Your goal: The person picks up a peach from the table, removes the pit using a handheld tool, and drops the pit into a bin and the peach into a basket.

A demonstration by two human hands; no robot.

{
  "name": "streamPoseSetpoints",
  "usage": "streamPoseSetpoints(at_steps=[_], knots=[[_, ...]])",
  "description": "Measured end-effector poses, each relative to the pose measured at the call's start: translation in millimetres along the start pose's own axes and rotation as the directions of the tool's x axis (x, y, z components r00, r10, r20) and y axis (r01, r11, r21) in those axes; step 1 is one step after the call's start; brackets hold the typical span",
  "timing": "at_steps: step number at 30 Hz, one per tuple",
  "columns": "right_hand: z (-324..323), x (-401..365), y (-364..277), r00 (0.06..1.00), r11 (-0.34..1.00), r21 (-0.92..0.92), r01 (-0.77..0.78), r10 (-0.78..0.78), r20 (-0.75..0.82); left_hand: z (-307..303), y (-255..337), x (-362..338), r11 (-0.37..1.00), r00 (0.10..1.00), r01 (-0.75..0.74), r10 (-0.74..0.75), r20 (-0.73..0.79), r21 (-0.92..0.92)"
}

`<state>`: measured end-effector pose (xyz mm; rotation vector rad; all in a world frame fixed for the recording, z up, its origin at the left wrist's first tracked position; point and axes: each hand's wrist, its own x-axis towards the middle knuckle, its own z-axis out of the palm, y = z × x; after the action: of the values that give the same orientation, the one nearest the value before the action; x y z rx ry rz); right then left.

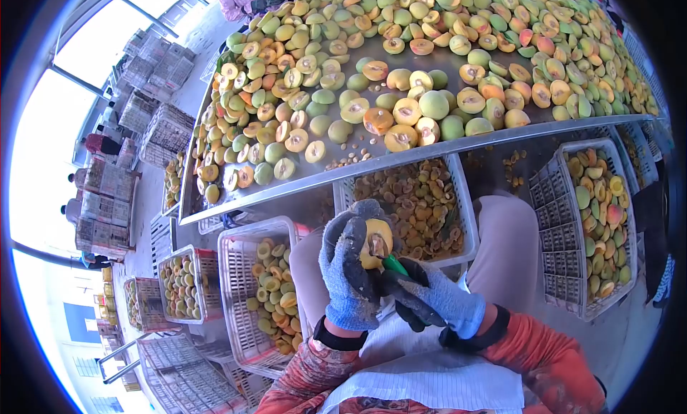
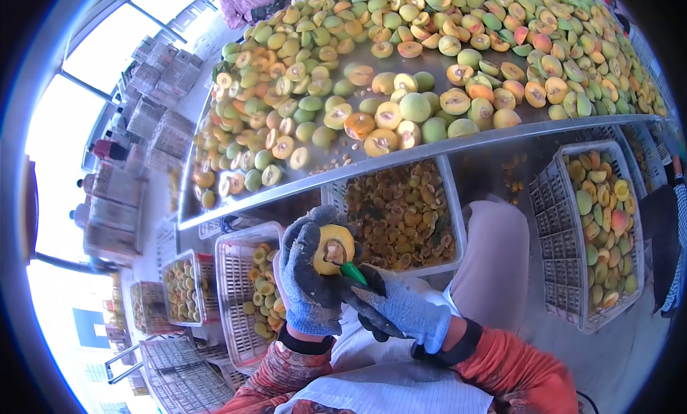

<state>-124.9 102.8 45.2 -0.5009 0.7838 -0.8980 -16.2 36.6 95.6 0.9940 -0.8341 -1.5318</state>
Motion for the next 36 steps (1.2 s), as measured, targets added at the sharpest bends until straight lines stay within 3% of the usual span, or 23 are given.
streamPoseSetpoints(at_steps=[1, 3, 4, 5, 6, 7, 9, 11, 13, 18, 20, 22, 24, 26, 27, 28, 29, 30, 31, 32, 33, 34, 36], knots=[[-4, 1, -12, 1.000, 1.000, 0.004, 0.004, -0.004, 0.000, -5, -1, 4, 1.000, 1.000, 0.000, 0.000, 0.004, 0.004], [-13, 0, -39, 0.987, 0.936, -0.315, -0.155, 0.134, -0.087, -20, -8, 16, 0.966, 0.968, 0.197, -0.164, 0.190, -0.170], [-15, 2, -38, 0.987, 0.870, -0.487, -0.081, 0.001, -0.163, -18, -11, 19, 0.956, 0.977, 0.186, -0.157, 0.141, -0.225], [-18, 5, -31, 0.987, 0.868, -0.491, -0.076, -0.005, -0.161, -19, -11, 22, 0.957, 0.978, 0.182, -0.151, 0.144, -0.227], [-20, 8, -19, 0.900, 0.594, -0.793, 0.139, -0.409, -0.149, -19, -11, 26, 0.938, 0.964, 0.229, -0.183, 0.191, -0.260], [-19, 9, -14, 0.690, 0.171, -0.962, 0.211, -0.724, 0.023, -18, -11, 28, 0.916, 0.948, 0.277, -0.211, 0.240, -0.291], [-16, 4, -14, 0.713, 0.146, -0.981, 0.131, -0.702, -0.009, -14, -10, 30, 0.894, 0.923, 0.340, -0.257, 0.287, -0.292], [-18, 1, -13, 0.647, -0.018, -0.993, 0.119, -0.757, 0.091, -13, -10, 29, 0.868, 0.893, 0.404, -0.306, 0.331, -0.288], [-14, -2, -17, 0.638, -0.014, -0.992, 0.126, -0.765, 0.092, -12, -11, 27, 0.793, 0.879, 0.468, -0.370, 0.300, -0.390], [-14, -4, -19, 0.632, -0.062, -0.989, 0.135, -0.763, 0.134, -13, -13, 25, 0.865, 0.919, 0.363, -0.272, 0.285, -0.345], [-10, -8, -20, 0.708, -0.090, -0.993, 0.081, -0.696, 0.121, -12, -7, 17, 0.871, 0.921, 0.354, -0.262, 0.289, -0.340], [-6, -14, -20, 0.751, -0.042, -0.993, 0.110, -0.651, 0.111, -9, 2, 5, 0.968, 0.955, 0.209, -0.171, 0.243, -0.137], [-4, -15, -8, 0.796, 0.015, -0.991, 0.132, -0.597, 0.097, -7, 2, -3, 0.993, 0.980, 0.103, -0.090, 0.180, -0.066], [0, -12, 9, 0.780, 0.301, -0.899, 0.319, -0.622, 0.068, -3, -5, -11, 0.995, 0.988, -0.096, 0.100, 0.115, -0.034], [0, -12, 9, 0.782, 0.302, -0.900, 0.314, -0.620, 0.064, -7, -9, -8, 0.995, 0.989, -0.091, 0.095, 0.115, -0.038], [3, -14, 2, 0.945, 0.795, -0.579, 0.181, -0.305, -0.123, -13, -17, -1, 0.995, 0.993, -0.077, 0.070, 0.095, 0.070], [5, -14, -3, 0.990, 0.992, -0.079, -0.097, 0.088, -0.107, -20, -25, 6, 0.981, 0.996, -0.062, 0.049, 0.076, 0.182], [-10, -5, 2, 0.995, 0.990, 0.101, -0.100, 0.103, -0.017, -26, -34, 14, 0.993, 0.999, -0.004, -0.002, 0.053, 0.118], [-15, 3, 3, 0.995, 0.990, 0.105, -0.092, 0.094, -0.022, -30, -41, 21, 0.993, 0.998, -0.003, -0.004, 0.063, 0.121], [-19, 10, 4, 0.961, 0.869, -0.478, 0.124, -0.225, -0.159, -34, -47, 28, 0.998, 0.999, 0.018, -0.021, 0.042, 0.065], [-20, 12, 3, 0.840, 0.398, -0.903, 0.165, -0.536, -0.082, -35, -50, 32, 0.999, 0.999, 0.038, -0.038, 0.018, 0.005], [-6, 4, -4, 0.779, 0.173, -0.985, 0.024, -0.620, -0.090, -30, -47, 33, 0.998, 0.998, 0.054, -0.053, 0.030, -0.020], [-1, 9, 9, 0.778, 0.081, -0.994, -0.073, -0.619, -0.108, -24, -48, 39, 0.997, 0.999, 0.004, -0.007, 0.040, 0.073]])
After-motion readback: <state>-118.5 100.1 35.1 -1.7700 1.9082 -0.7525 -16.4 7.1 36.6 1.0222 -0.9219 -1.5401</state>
